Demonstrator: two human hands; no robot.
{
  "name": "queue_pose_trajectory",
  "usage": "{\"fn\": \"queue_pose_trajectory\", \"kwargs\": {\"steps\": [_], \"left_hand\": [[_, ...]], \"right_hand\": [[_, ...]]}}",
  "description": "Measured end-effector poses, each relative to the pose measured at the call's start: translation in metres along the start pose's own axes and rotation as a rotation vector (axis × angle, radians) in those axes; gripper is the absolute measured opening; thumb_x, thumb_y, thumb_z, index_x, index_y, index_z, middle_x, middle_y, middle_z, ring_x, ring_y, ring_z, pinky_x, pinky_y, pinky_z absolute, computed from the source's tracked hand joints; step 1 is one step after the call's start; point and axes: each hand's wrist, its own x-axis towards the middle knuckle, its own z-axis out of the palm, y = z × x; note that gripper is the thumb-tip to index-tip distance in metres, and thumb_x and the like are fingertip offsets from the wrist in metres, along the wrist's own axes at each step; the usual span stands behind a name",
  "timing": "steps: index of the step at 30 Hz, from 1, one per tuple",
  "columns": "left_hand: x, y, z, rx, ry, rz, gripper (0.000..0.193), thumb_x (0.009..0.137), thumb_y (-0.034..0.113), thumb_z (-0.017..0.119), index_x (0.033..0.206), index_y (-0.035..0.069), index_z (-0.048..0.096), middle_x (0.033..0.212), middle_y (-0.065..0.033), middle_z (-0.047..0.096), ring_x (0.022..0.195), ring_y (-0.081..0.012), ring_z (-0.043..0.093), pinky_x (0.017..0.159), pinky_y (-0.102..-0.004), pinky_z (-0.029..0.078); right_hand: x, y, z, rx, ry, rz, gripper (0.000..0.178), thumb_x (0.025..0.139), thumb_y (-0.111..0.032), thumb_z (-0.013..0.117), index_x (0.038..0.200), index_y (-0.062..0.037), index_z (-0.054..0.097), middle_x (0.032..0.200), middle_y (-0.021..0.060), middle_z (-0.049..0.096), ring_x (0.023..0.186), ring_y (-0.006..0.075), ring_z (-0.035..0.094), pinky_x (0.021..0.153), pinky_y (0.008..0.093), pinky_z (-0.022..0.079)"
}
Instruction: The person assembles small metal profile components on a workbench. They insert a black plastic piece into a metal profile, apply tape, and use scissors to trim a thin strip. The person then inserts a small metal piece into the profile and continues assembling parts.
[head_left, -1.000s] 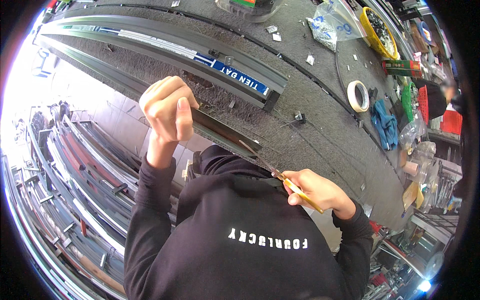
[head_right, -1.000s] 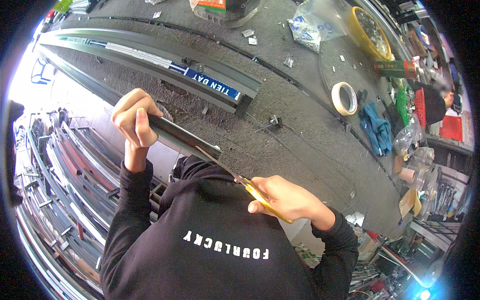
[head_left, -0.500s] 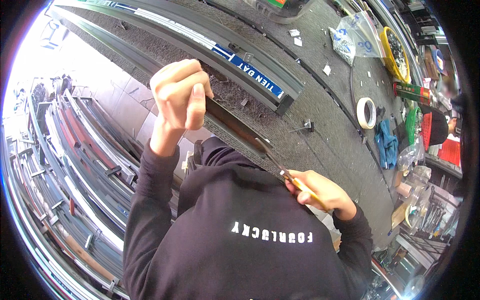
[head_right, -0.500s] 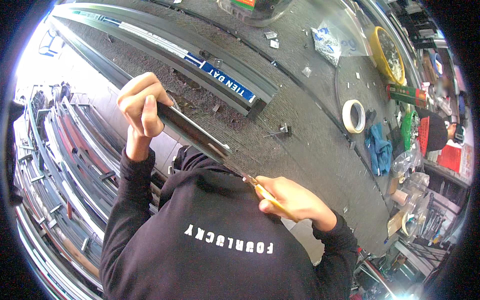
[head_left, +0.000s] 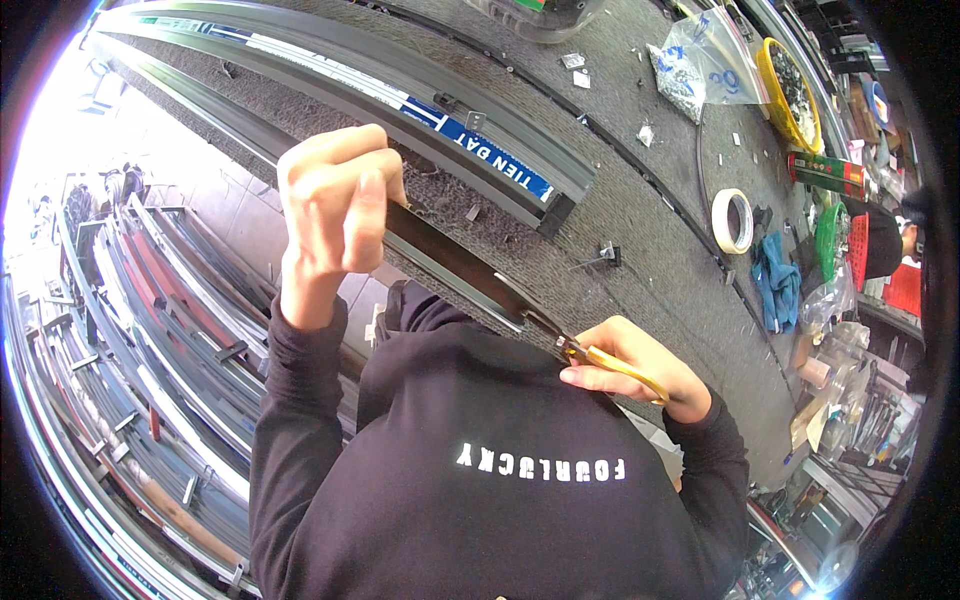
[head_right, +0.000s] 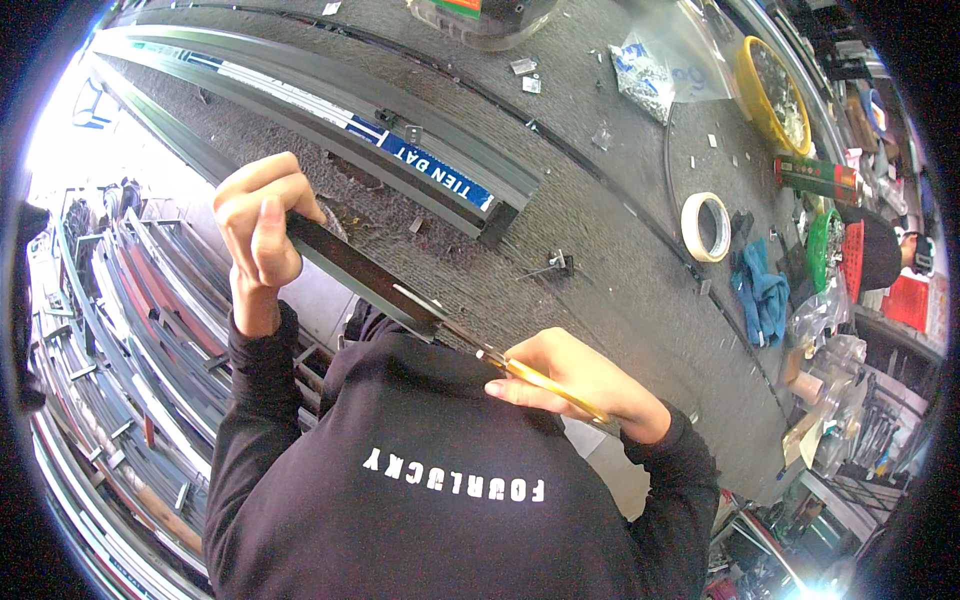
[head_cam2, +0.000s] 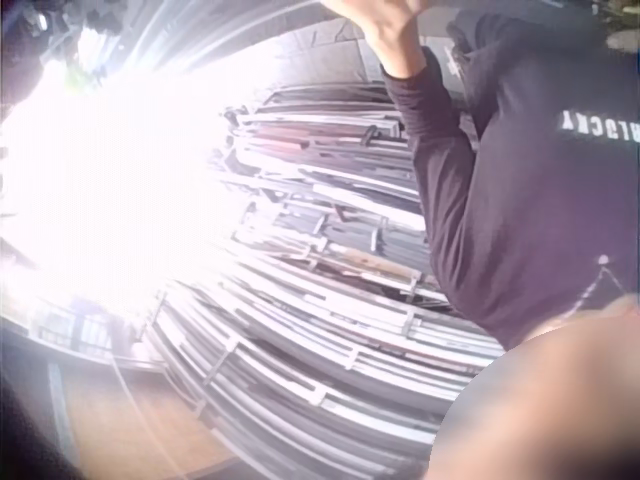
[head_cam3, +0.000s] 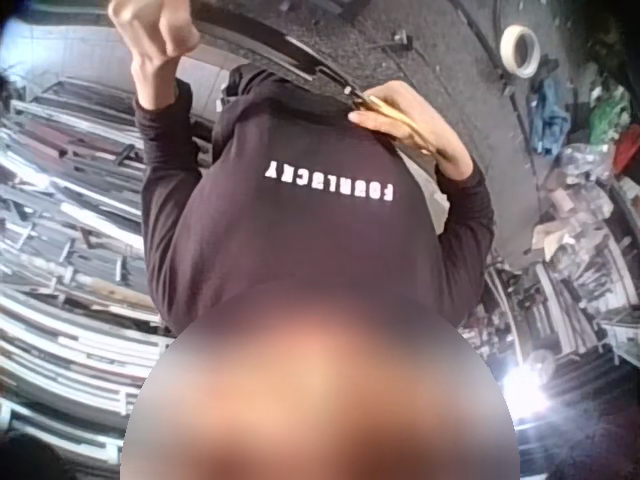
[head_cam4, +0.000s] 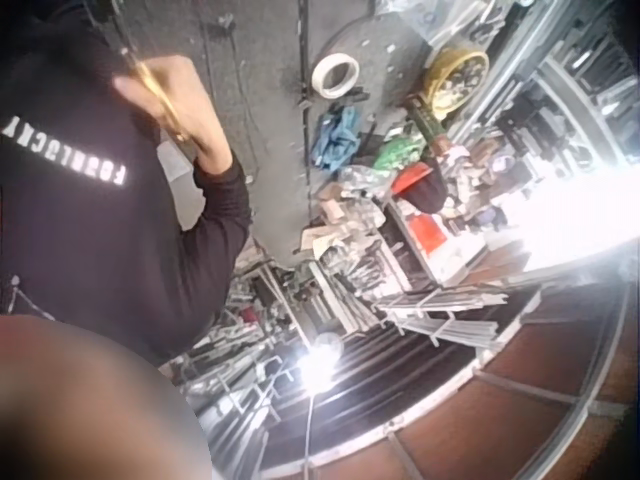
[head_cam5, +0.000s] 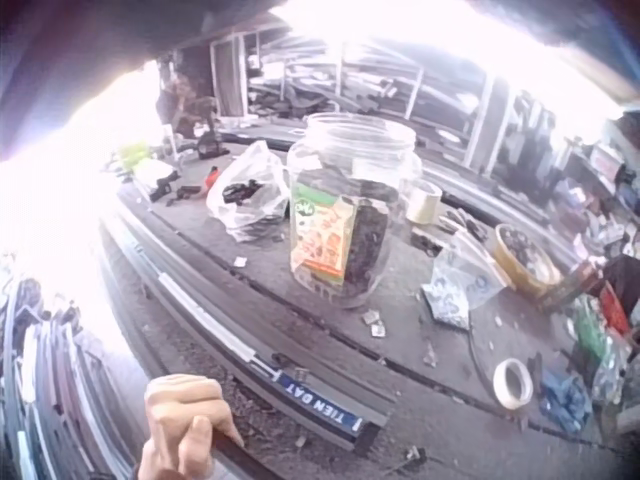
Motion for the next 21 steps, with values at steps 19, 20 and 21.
{"fn": "queue_pose_trajectory", "kwargs": {"steps": [19,20,21], "left_hand": [[-0.049,-0.024,0.089,0.039,-0.044,0.093,0.026,0.087,0.015,0.057,0.061,0.011,0.056,0.063,-0.0034,0.052,0.056,-0.0240,0.054,0.054,-0.0358,0.044],[-0.051,-0.023,0.092,0.126,-0.105,0.095,0.024,0.087,0.015,0.060,0.064,0.011,0.058,0.065,-0.0028,0.052,0.059,-0.0231,0.055,0.055,-0.0362,0.044],[-0.052,-0.021,0.092,0.141,-0.120,0.067,0.022,0.087,0.018,0.062,0.066,0.011,0.059,0.067,-0.0023,0.055,0.061,-0.0228,0.056,0.057,-0.0359,0.045]], "right_hand": [[-0.021,0.092,-0.029,-0.890,1.540,0.211,0.048,0.084,-0.023,0.078,0.123,-0.0004,0.061,0.115,0.0163,0.062,0.111,0.0358,0.058,0.099,0.0446,0.047],[-0.009,0.091,-0.020,-0.896,1.629,0.100,0.041,0.083,-0.019,0.079,0.117,-0.0021,0.065,0.112,0.0127,0.064,0.110,0.0345,0.059,0.099,0.0443,0.046],[0.004,0.088,-0.009,-0.691,1.567,-0.023,0.037,0.082,-0.018,0.079,0.114,-0.0036,0.067,0.111,0.0121,0.064,0.111,0.0340,0.058,0.100,0.0431,0.045]]}}
